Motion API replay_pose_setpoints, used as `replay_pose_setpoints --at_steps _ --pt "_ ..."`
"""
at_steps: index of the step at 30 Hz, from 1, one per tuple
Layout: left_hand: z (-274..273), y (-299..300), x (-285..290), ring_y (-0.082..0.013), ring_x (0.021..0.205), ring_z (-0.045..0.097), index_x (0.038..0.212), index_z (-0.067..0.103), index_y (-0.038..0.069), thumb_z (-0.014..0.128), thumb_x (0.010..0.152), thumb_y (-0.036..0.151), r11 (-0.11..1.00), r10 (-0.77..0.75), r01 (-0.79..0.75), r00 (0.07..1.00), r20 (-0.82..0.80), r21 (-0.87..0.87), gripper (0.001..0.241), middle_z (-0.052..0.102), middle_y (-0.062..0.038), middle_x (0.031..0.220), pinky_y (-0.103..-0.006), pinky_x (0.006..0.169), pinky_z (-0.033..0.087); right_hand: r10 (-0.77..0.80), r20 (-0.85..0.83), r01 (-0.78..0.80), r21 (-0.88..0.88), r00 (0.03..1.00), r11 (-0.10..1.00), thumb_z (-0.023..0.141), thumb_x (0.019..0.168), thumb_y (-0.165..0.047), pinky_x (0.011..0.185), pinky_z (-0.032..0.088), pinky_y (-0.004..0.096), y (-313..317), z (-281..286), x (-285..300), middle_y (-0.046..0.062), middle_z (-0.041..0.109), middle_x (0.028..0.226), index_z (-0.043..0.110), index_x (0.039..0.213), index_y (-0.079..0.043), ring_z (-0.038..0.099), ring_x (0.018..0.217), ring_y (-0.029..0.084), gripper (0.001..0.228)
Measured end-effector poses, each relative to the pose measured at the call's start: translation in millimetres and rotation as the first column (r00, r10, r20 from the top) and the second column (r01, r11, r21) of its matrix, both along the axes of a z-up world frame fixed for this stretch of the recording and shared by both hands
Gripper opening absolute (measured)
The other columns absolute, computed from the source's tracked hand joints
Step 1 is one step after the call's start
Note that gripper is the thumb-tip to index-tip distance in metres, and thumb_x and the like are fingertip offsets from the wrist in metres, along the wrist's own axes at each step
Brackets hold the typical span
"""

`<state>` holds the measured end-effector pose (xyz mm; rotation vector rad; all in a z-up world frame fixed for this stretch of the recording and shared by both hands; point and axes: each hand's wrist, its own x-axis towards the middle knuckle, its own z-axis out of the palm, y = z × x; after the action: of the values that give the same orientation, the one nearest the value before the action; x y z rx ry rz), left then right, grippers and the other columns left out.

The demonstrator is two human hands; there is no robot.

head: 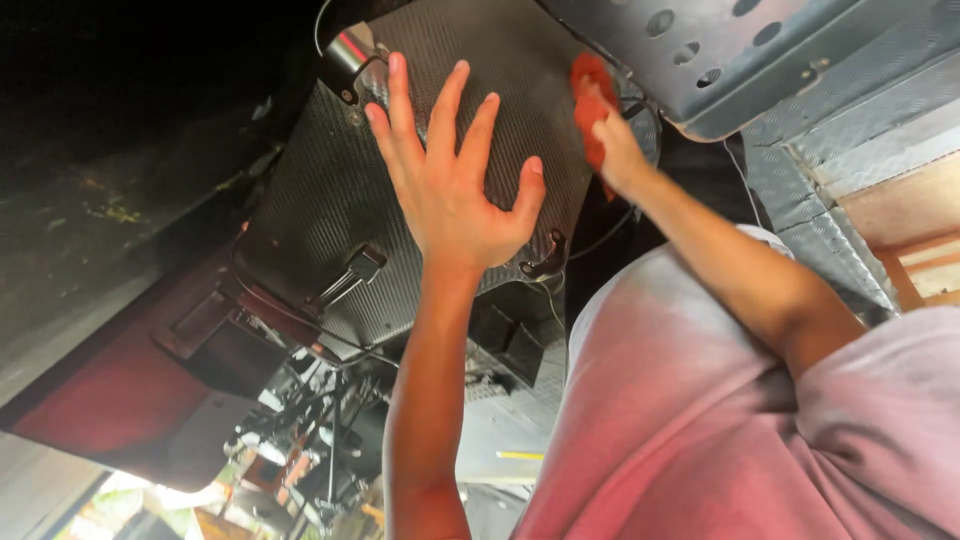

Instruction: Cleaning a performance area by wiping down an amplifier and a handrail with a cloth, followed by mopping the floor.

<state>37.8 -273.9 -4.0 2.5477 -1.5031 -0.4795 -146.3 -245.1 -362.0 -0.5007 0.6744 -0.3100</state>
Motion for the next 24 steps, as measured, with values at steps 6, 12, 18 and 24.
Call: replay_pose_setpoints --at_steps 6,12,18,24 --pt "-6.0 19.4 -1.7 -0.0396 0.153 0.028 0.123 0.072 0.006 0.073 0.094 0.042 0.987 -0.053 0.051 0.999 -0.011 -0.153 0.046 0.059 -0.008 0.141 -0.0663 0.130 0.011 -0.034 0.027 0.043 -0.630 0.999 0.776 0.033 0.115 -0.037 0.132 0.026 0.036 -6.1 223.0 6.5 0.015 0.043 0.166 0.042 0.158 0.001 0.037 0.157 0.024 0.059" --pt "-11.8 51.7 -22.1 -0.0310 0.140 0.055 0.122 0.068 0.002 0.064 0.099 0.034 0.867 -0.186 0.079 0.967 -0.173 -0.492 0.039 0.067 -0.010 0.128 -0.0591 0.135 0.021 -0.171 0.203 0.265 -0.708 0.964 0.655 0.035 0.116 -0.041 0.131 0.035 0.036 7.8 241.2 18.7 0.012 0.046 0.163 0.039 0.157 0.003 0.046 0.153 0.023 0.061" --pt "-25.0 73.0 -42.9 -0.0411 0.126 0.055 0.111 0.066 -0.003 0.069 0.092 0.036 0.763 -0.451 0.468 0.879 0.153 -0.445 0.042 0.065 -0.017 0.115 -0.0586 0.121 0.023 -0.537 0.250 0.583 -0.494 0.806 0.645 0.044 0.113 -0.035 0.124 0.037 0.038 61.9 62.7 51.3 0.013 0.049 0.156 0.044 0.153 0.000 0.048 0.144 0.024 0.053" --pt "-33.4 66.0 -38.5 -0.0309 0.116 0.061 0.103 0.067 0.002 0.070 0.095 0.028 0.678 -0.672 0.693 0.719 0.176 -0.244 0.028 0.065 -0.013 0.111 -0.0551 0.119 0.033 -0.751 0.061 0.746 -0.189 0.658 0.638 0.048 0.112 -0.028 0.112 0.038 0.039 80.0 147.0 68.1 0.013 0.053 0.135 0.045 0.145 0.002 0.050 0.127 0.024 0.044"
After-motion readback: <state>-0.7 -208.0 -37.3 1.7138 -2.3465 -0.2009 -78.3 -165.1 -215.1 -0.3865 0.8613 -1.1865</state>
